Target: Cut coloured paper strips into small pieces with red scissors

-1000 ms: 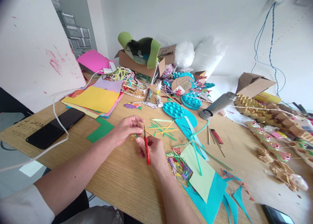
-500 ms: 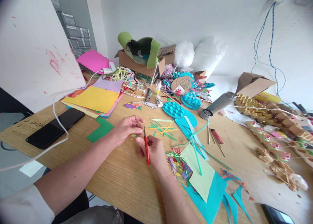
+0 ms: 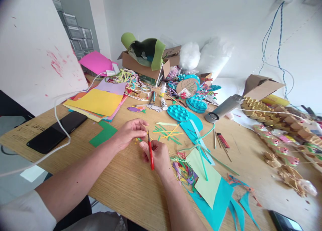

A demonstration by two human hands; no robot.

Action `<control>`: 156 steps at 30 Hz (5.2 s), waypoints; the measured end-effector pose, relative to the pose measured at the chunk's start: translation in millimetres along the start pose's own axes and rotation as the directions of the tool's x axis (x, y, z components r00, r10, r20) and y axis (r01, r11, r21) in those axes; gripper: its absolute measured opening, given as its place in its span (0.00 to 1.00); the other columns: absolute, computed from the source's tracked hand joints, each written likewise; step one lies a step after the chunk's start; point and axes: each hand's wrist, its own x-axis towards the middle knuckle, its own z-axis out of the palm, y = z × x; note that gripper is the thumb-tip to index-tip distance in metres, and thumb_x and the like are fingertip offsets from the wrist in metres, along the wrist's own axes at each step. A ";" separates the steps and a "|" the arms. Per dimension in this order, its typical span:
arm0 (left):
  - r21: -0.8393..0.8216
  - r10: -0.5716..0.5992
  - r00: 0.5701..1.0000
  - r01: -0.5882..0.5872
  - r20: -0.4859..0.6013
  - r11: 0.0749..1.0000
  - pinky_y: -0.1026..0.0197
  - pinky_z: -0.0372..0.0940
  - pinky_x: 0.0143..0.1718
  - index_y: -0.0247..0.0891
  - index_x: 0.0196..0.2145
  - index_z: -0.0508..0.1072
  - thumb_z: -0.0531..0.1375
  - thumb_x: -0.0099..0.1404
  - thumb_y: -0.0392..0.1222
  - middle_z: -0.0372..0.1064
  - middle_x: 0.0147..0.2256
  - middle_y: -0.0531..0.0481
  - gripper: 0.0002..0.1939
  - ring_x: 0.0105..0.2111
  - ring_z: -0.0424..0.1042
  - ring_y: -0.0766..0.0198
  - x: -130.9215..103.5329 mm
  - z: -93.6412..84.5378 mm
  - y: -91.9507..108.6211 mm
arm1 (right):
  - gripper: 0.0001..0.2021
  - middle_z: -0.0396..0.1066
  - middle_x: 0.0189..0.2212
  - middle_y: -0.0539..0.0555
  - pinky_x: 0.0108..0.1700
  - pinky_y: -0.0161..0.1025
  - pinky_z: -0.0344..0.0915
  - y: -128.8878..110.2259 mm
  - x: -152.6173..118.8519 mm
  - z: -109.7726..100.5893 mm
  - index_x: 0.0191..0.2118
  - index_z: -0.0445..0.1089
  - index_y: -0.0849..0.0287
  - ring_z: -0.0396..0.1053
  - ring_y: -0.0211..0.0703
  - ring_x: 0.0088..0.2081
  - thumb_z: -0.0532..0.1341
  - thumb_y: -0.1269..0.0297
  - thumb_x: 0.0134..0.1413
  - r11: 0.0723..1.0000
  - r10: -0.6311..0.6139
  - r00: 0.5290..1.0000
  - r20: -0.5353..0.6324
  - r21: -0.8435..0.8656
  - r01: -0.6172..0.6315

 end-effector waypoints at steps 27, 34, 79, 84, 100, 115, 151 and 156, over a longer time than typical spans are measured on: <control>-0.009 0.010 1.000 -0.010 -0.009 1.000 0.64 0.63 0.29 0.33 0.38 0.70 0.66 0.46 0.33 0.68 0.26 0.53 0.18 0.25 0.67 0.70 -0.5 0.7 -0.5 | 0.25 0.68 0.14 0.51 0.16 0.32 0.58 0.9 0.0 0.1 0.20 0.62 0.58 0.66 0.39 0.14 0.65 0.40 0.40 1.000 -0.015 1.000 0.002 -0.019 0.015; -0.004 0.014 1.000 -0.014 -0.001 1.000 0.65 0.63 0.29 0.33 0.38 0.69 0.66 0.47 0.33 0.67 0.26 0.54 0.18 0.25 0.66 0.71 -0.8 0.8 -0.1 | 0.24 0.67 0.14 0.50 0.16 0.31 0.58 0.6 -0.2 0.9 0.20 0.61 0.58 0.66 0.39 0.15 0.66 0.41 0.40 1.000 0.000 1.000 -0.007 0.003 0.000; -0.125 0.007 1.000 -0.005 0.016 0.992 0.56 0.69 0.38 0.32 0.34 0.71 0.65 0.46 0.31 0.66 0.23 0.55 0.14 0.31 0.74 0.62 1.0 1.1 0.3 | 0.23 0.68 0.12 0.50 0.12 0.27 0.54 -10.1 -4.8 -0.3 0.20 0.63 0.60 0.64 0.34 0.11 0.66 0.43 0.40 0.998 0.049 0.997 0.057 0.047 -0.052; -0.148 0.000 1.000 0.001 0.001 0.989 0.57 0.68 0.40 0.31 0.34 0.72 0.65 0.46 0.30 0.68 0.23 0.54 0.14 0.29 0.74 0.64 2.1 0.4 -1.0 | 0.24 0.68 0.12 0.49 0.13 0.28 0.55 -11.3 -3.8 0.7 0.20 0.62 0.60 0.64 0.34 0.11 0.66 0.42 0.39 0.997 0.055 0.997 0.045 0.055 -0.057; -0.161 -0.090 0.994 0.079 -0.060 0.984 0.60 0.68 0.37 0.31 0.32 0.70 0.64 0.48 0.27 0.69 0.23 0.53 0.11 0.29 0.76 0.62 6.2 -1.7 -5.5 | 0.08 0.72 0.28 0.54 0.33 0.39 0.65 -11.2 -6.3 -7.3 0.30 0.65 0.57 0.68 0.42 0.28 0.63 0.60 0.49 0.898 -0.430 0.790 -0.438 -0.296 0.325; -0.142 -0.111 0.993 0.105 -0.041 0.984 0.58 0.69 0.36 0.31 0.31 0.71 0.63 0.47 0.27 0.68 0.24 0.53 0.11 0.26 0.73 0.66 4.5 -1.7 -3.0 | 0.03 0.68 0.28 0.53 0.33 0.39 0.61 13.6 13.9 -6.7 0.33 0.63 0.58 0.65 0.44 0.31 0.56 0.69 0.50 0.771 -0.474 0.864 -0.171 -0.555 0.313; -0.304 -0.286 0.958 0.267 -0.017 0.914 0.71 0.58 0.21 0.32 0.28 0.76 0.69 0.44 0.27 0.74 0.25 0.46 0.11 0.25 0.71 0.69 4.2 -6.6 8.2 | 0.08 0.70 0.34 0.55 0.40 0.44 0.65 -4.0 -2.4 -2.9 0.37 0.61 0.56 0.69 0.46 0.37 0.62 0.63 0.54 0.808 -0.582 0.724 -0.369 -0.357 0.468; -0.405 -0.218 0.974 0.174 -0.063 0.898 0.73 0.57 0.19 0.32 0.27 0.75 0.66 0.46 0.25 0.73 0.25 0.48 0.09 0.20 0.66 0.74 2.5 0.0 7.5 | 0.10 0.70 0.30 0.53 0.36 0.39 0.65 -5.9 -5.2 1.7 0.33 0.64 0.57 0.68 0.42 0.32 0.63 0.58 0.53 0.870 -0.484 0.835 -0.260 -0.241 0.429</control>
